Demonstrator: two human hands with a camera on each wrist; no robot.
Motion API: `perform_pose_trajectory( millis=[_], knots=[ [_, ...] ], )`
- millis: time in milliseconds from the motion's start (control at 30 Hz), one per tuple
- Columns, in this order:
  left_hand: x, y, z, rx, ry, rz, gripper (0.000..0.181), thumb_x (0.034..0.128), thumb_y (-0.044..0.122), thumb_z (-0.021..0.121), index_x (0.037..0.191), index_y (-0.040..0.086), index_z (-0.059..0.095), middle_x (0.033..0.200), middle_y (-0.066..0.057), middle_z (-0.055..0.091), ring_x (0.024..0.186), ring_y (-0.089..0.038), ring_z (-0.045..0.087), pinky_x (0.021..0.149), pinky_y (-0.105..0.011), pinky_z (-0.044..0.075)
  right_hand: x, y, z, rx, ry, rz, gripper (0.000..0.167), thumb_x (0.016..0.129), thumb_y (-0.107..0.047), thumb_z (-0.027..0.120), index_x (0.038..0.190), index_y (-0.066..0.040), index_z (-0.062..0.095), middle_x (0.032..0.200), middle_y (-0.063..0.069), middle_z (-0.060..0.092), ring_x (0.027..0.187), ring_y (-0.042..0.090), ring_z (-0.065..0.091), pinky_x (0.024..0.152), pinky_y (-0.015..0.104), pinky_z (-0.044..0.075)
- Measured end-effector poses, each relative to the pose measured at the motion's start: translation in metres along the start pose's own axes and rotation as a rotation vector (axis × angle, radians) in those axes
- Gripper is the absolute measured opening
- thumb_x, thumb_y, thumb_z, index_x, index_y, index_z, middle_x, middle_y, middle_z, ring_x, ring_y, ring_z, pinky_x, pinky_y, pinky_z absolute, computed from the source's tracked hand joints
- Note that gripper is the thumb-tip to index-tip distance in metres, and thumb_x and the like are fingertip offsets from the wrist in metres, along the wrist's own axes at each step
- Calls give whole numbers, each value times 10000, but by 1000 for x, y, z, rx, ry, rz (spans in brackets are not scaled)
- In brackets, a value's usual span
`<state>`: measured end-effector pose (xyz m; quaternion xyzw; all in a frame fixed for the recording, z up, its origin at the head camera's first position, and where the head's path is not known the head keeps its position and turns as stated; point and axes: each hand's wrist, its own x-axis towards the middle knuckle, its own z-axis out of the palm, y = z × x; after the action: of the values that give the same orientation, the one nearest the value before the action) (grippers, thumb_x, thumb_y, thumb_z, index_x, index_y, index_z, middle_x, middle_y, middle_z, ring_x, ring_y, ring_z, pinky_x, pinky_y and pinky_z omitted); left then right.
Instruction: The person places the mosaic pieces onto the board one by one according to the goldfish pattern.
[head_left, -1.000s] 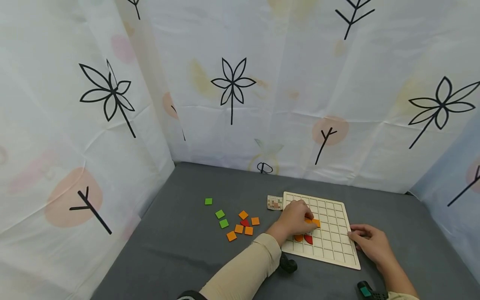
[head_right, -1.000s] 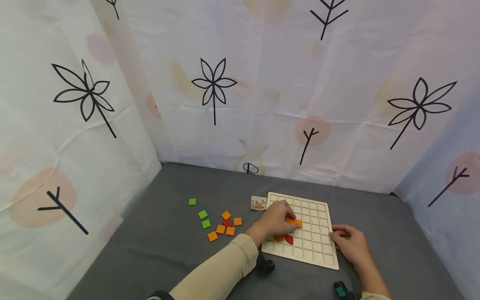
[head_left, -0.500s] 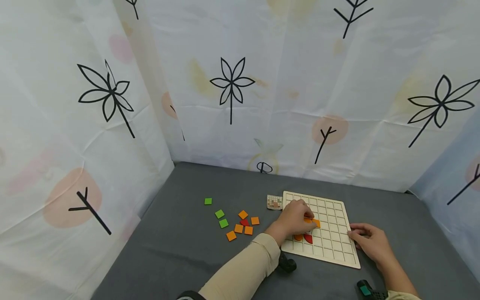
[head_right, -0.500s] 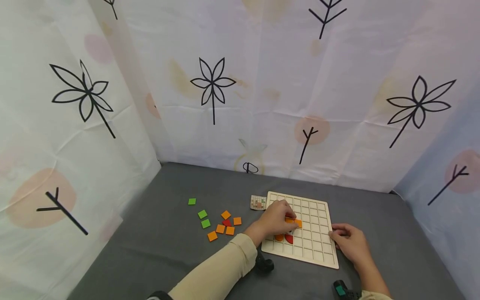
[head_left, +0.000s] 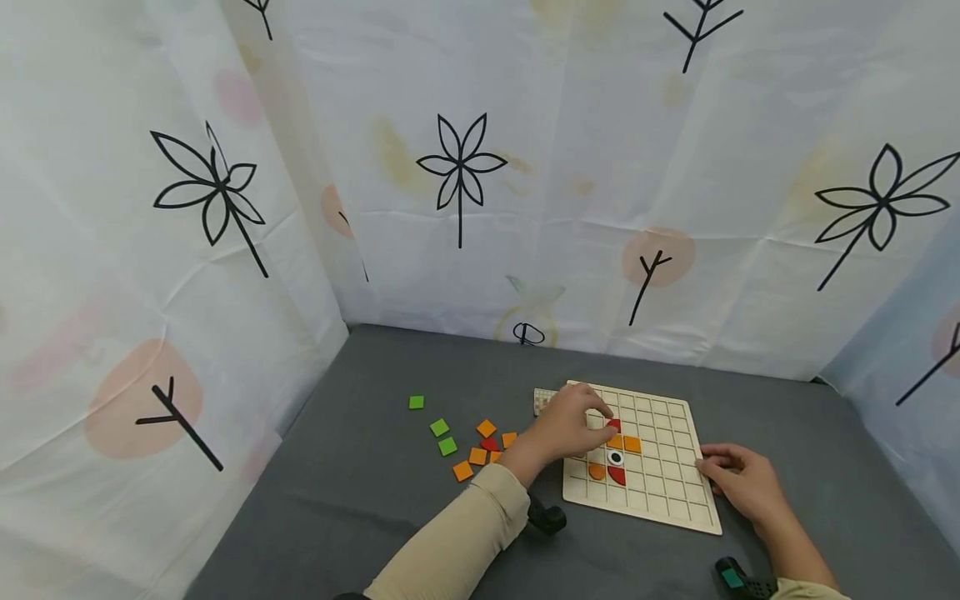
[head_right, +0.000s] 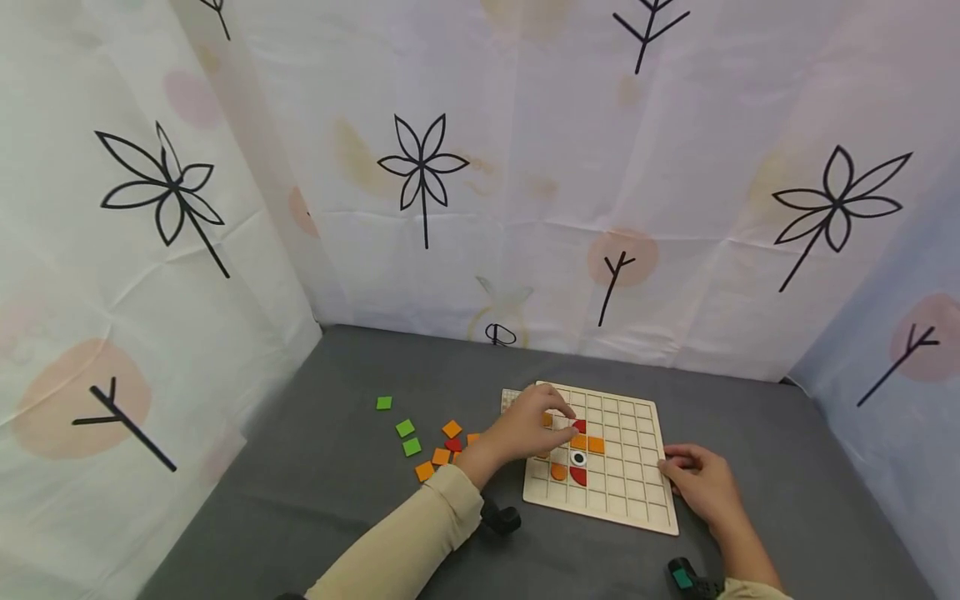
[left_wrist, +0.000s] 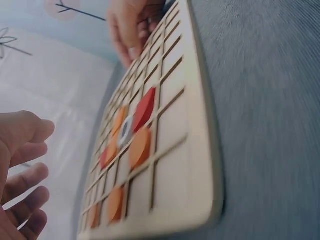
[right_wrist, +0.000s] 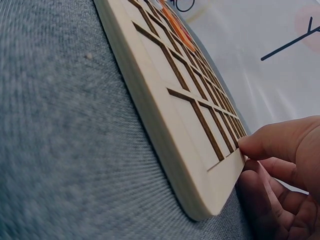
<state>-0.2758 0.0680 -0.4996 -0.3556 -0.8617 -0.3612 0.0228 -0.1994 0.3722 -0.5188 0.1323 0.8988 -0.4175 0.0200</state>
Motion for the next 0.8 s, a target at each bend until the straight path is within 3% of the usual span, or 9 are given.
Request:
perform_pose_trajectory(
  millis=[233, 467, 633, 800],
  knots=[
    [-29, -22, -38, -41, 35, -55, 250, 1013, 269, 739, 1190, 102, 798, 1217, -44, 676, 1126, -277, 600, 951, -338, 517, 0, 0, 0, -3, 6, 0, 497, 1028, -201, 678, 1402, 113, 583, 1071, 149, 685, 793, 23, 617, 650, 264, 581],
    [-68, -52, -72, -51, 96, -146, 266, 997, 271, 771, 1188, 86, 788, 1206, -57, 668, 1176, -309, 594, 1010, -493, 518, 0, -2, -1, 2, -1, 3, 500, 1032, -206, 676, 1400, 117, 579, 1067, 148, 688, 807, 45, 622, 650, 268, 576],
    [-92, -74, -84, -1, 136, -212, 278, 974, 292, 792, 1171, 97, 793, 1193, -52, 684, 1141, -296, 614, 968, -509, 532, 0, -2, -1, 1, -4, -2, 492, 1033, -205, 672, 1396, 115, 582, 1064, 143, 687, 805, 41, 619, 651, 269, 578],
    [-110, -88, -88, 67, 155, -275, 281, 940, 337, 822, 1123, 124, 811, 1161, -42, 703, 1085, -266, 634, 943, -491, 543, 1, -1, -1, 8, -8, 1, 497, 1032, -206, 677, 1399, 115, 581, 1055, 132, 682, 805, 44, 619, 654, 269, 581]
  ],
)
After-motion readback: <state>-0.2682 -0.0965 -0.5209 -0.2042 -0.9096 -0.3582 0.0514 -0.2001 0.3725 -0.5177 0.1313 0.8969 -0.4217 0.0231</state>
